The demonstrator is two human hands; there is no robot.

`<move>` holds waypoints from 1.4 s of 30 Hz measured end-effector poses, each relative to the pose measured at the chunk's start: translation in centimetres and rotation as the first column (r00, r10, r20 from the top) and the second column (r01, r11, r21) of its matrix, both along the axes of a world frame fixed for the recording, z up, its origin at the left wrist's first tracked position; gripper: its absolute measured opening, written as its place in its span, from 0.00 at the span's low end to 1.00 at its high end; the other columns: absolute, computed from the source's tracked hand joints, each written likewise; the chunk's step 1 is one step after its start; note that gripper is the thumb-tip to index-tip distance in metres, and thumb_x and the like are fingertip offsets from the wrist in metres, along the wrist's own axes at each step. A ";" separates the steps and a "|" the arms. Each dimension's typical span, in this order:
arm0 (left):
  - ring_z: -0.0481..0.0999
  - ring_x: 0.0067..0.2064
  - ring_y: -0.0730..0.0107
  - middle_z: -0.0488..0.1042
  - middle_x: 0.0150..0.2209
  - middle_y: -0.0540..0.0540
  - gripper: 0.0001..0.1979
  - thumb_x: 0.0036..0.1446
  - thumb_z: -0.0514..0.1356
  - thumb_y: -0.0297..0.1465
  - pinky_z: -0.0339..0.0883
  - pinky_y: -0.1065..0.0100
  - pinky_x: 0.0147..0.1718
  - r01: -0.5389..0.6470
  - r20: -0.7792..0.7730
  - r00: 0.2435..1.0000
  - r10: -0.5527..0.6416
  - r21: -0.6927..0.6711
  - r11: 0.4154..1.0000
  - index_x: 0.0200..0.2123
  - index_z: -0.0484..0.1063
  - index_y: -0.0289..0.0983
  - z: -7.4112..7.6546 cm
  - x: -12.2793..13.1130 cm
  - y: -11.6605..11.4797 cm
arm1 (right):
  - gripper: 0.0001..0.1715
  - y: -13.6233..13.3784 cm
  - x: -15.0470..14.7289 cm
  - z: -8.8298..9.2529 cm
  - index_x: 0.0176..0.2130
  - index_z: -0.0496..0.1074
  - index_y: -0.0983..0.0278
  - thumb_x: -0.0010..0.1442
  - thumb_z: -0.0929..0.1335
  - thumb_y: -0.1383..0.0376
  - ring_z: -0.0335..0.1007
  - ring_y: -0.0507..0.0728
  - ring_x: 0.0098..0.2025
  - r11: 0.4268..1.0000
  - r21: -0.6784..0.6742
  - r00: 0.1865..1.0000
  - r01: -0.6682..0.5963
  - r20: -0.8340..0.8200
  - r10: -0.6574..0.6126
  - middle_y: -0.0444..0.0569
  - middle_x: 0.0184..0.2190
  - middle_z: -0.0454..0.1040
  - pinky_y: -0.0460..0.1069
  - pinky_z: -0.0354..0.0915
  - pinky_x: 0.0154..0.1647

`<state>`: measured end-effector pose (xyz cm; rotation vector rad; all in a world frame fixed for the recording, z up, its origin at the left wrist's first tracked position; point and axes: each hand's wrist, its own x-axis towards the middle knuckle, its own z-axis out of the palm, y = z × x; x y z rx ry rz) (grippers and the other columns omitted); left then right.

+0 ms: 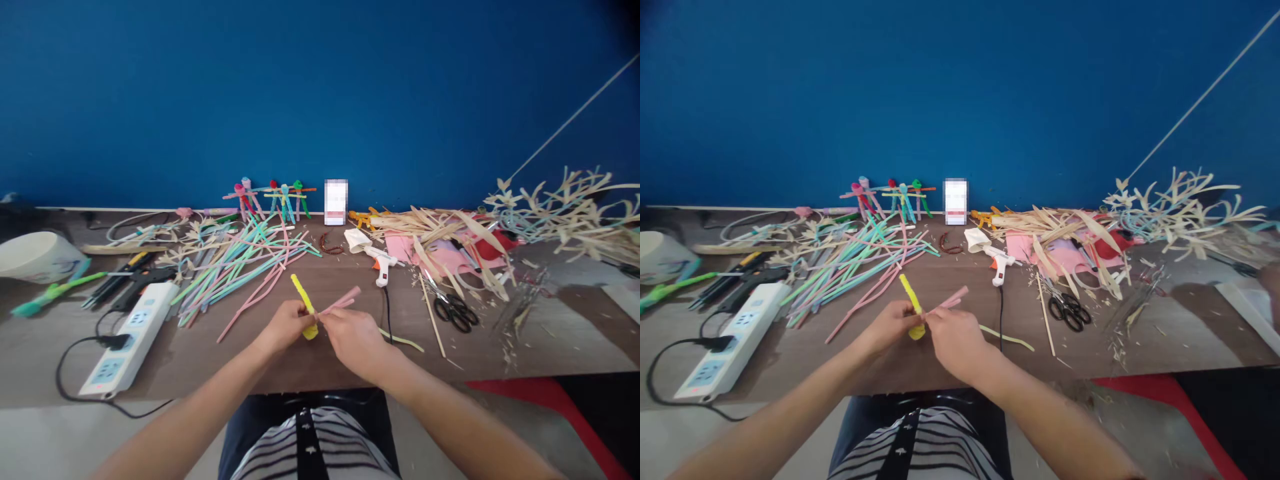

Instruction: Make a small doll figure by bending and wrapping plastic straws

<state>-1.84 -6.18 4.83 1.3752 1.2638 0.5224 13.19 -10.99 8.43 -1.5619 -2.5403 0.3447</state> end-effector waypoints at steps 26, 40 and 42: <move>0.65 0.30 0.72 0.68 0.25 0.49 0.09 0.44 0.61 0.33 0.58 0.70 0.32 0.578 0.372 0.770 -0.519 -0.058 0.814 0.24 0.70 0.32 4.4 -1.5 -0.1 | 0.11 0.3 3.2 -0.2 0.28 0.71 0.66 0.54 0.62 0.64 0.62 0.49 0.26 0.935 -0.350 0.865 -0.064 -0.486 -0.123 0.44 0.24 0.71 0.42 0.54 0.25; 0.66 0.29 0.70 0.70 0.21 0.48 0.09 0.37 0.65 0.33 0.58 0.66 0.37 0.247 0.667 0.741 -0.072 -0.172 0.954 0.21 0.72 0.33 4.1 -5.3 0.8 | 0.13 2.8 11.6 -5.0 0.34 0.70 0.67 0.54 0.62 0.61 0.64 0.53 0.30 0.912 -0.397 0.923 0.102 -0.304 -0.235 0.47 0.28 0.70 0.45 0.58 0.31; 0.66 0.26 0.72 0.72 0.24 0.47 0.10 0.36 0.65 0.32 0.59 0.69 0.31 0.260 0.551 0.829 -0.095 -0.229 0.938 0.25 0.73 0.32 4.2 -5.2 0.9 | 0.20 2.7 12.9 -3.7 0.43 0.68 0.66 0.50 0.66 0.60 0.65 0.55 0.35 0.891 -0.448 0.955 0.070 -0.229 -0.190 0.50 0.35 0.70 0.48 0.60 0.37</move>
